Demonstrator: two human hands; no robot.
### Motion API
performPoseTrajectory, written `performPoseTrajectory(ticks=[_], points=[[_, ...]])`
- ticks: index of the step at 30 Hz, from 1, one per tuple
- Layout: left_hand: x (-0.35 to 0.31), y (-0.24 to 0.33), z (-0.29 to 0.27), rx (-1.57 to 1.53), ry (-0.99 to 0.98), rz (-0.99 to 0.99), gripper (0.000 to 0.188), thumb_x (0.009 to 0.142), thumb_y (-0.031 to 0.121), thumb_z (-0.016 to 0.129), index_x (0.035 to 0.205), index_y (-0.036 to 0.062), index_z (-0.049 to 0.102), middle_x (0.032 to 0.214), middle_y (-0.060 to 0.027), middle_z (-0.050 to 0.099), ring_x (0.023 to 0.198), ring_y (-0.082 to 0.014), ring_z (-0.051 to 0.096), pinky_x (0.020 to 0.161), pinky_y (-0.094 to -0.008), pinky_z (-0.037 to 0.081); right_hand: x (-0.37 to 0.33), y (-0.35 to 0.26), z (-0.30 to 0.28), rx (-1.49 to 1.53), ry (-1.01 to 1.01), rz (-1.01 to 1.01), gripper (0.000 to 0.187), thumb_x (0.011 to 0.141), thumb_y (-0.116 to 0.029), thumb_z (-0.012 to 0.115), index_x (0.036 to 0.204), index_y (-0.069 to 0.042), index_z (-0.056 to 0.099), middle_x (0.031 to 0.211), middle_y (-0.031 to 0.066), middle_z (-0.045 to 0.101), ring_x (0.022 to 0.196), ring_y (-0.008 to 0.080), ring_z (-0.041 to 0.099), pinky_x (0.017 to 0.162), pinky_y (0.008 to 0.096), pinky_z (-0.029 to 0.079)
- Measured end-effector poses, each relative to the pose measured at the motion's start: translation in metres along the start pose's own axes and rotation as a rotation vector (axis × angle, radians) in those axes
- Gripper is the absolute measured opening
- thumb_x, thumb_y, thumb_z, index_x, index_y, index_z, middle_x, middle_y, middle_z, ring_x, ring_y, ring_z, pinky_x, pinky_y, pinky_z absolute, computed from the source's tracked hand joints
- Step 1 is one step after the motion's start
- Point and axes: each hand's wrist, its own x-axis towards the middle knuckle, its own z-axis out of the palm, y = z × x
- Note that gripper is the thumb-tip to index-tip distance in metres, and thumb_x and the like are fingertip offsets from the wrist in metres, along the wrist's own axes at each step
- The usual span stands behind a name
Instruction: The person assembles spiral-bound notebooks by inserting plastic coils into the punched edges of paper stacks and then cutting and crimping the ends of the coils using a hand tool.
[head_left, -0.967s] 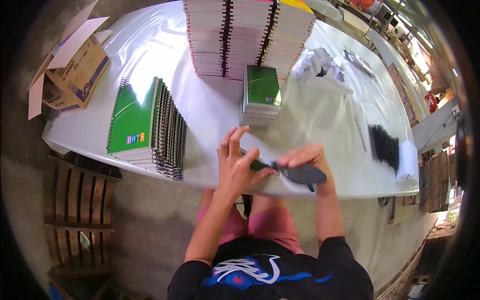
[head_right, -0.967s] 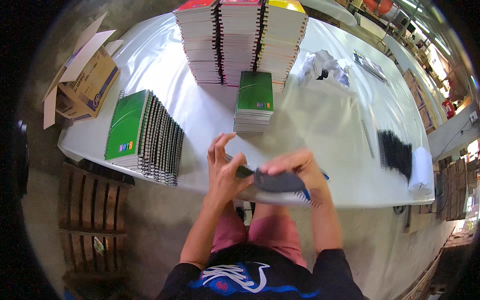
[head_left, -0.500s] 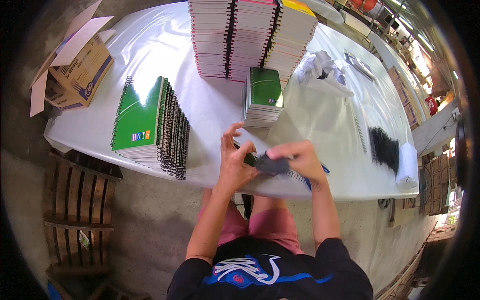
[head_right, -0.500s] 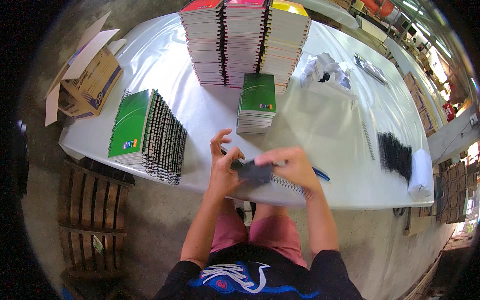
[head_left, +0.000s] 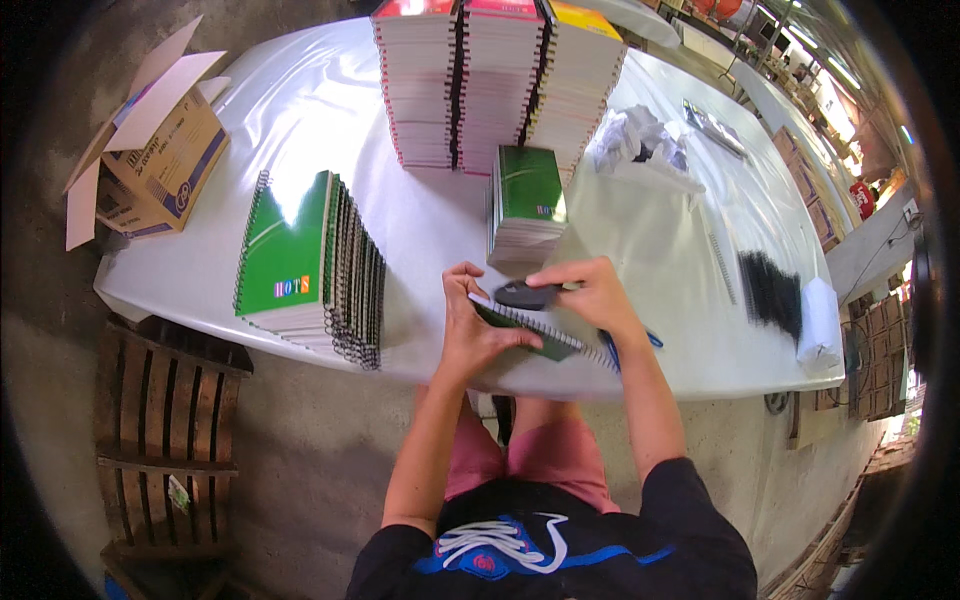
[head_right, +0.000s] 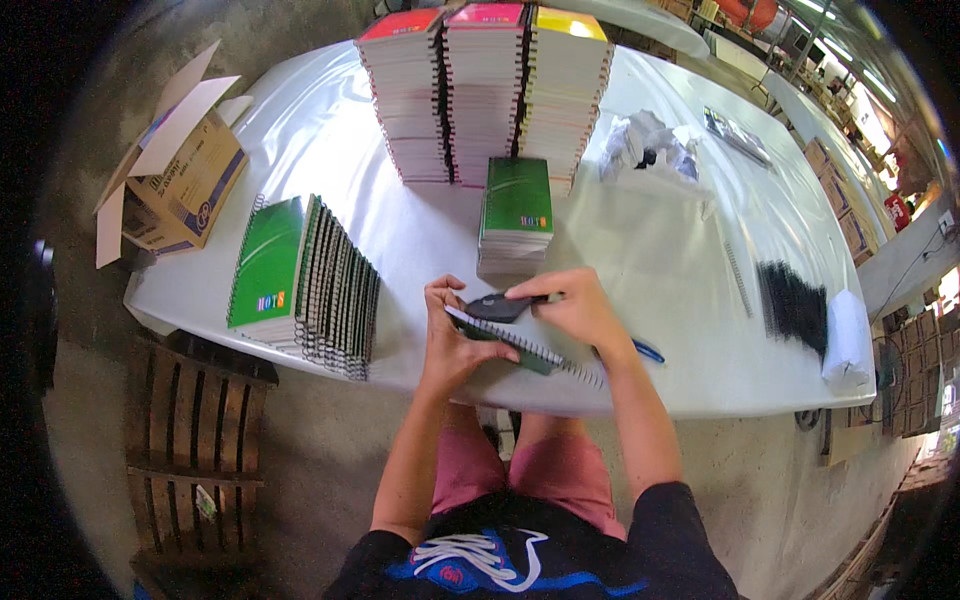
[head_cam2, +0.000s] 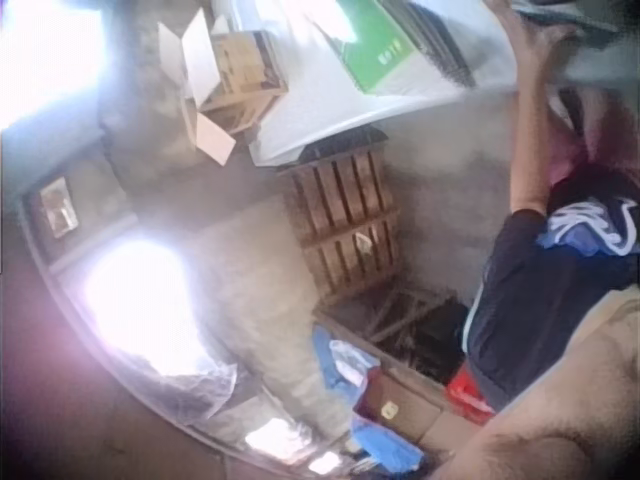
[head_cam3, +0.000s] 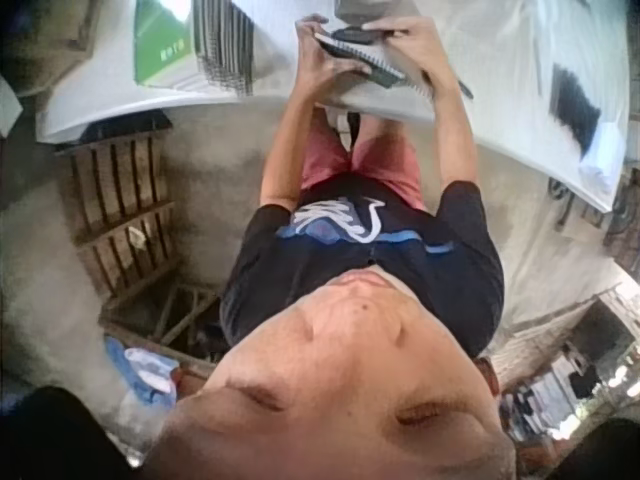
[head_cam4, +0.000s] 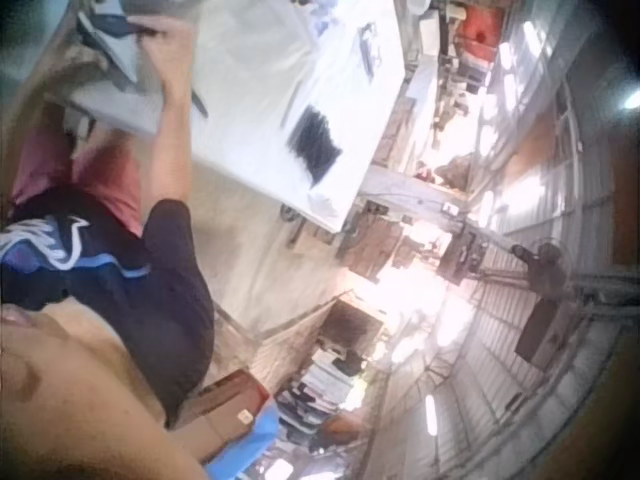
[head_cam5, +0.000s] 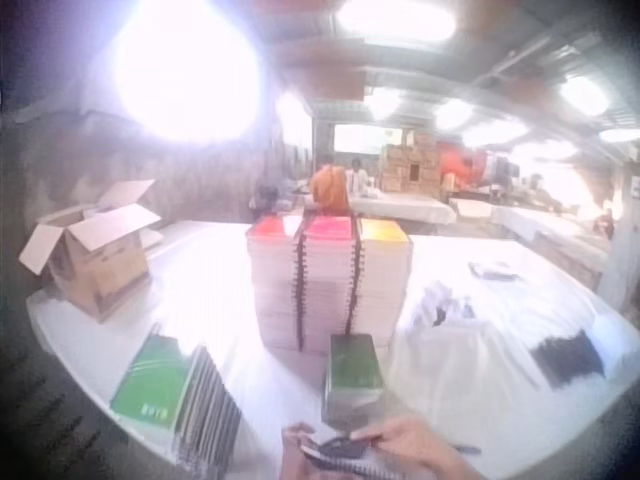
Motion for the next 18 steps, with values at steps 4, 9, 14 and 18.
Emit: performPoseTrajectory(ticks=[4,9,14,18], points=[[0.003,0.002,-0.005,0.059,-0.008,0.039,0.094,0.033,0.036,0.095,0.095,0.0050,0.031,0.106,-0.0135,0.034,0.104,-0.0271,0.041,0.090,-0.0344,0.038,0.005,-0.022,0.013,0.131,-0.185,-0.047,0.037,0.063,0.011,0.060,0.094,-0.004,0.072,0.088,0.0106,0.071,0.079,0.0137,0.066,0.077,0.0271,0.050],[0.003,-0.008,-0.002,-0.006,0.010,0.144,0.094,0.036,0.040,0.093,0.096,0.0042,0.030,0.104,-0.0126,0.032,0.102,-0.0260,0.040,0.087,-0.0337,0.039,0.006,-0.030,0.018,0.319,-0.118,0.025,0.038,0.063,0.010,0.059,0.095,-0.007,0.073,0.085,0.0091,0.071,0.077,0.0098,0.062,0.073,0.0254,0.049],[0.000,-0.002,-0.005,0.063,-0.026,0.174,0.079,0.055,0.036,0.089,0.099,0.0031,0.032,0.106,-0.0142,0.034,0.099,-0.0242,0.039,0.086,-0.0335,0.039,-0.001,-0.024,0.008,-0.012,0.038,0.031,0.039,0.064,0.009,0.054,0.096,-0.005,0.071,0.088,0.0119,0.070,0.083,0.0167,0.066,0.075,0.0268,0.050],[-0.006,-0.006,-0.008,-0.281,0.012,-0.067,0.037,0.081,0.021,0.073,0.091,0.0019,0.044,0.092,-0.0049,0.046,0.082,-0.0139,0.045,0.076,-0.0238,0.040,-0.036,0.020,-0.045,-0.358,0.470,0.241,0.037,0.070,0.004,0.054,0.103,-0.006,0.069,0.102,0.0147,0.067,0.091,0.0251,0.065,0.080,0.0351,0.049]])
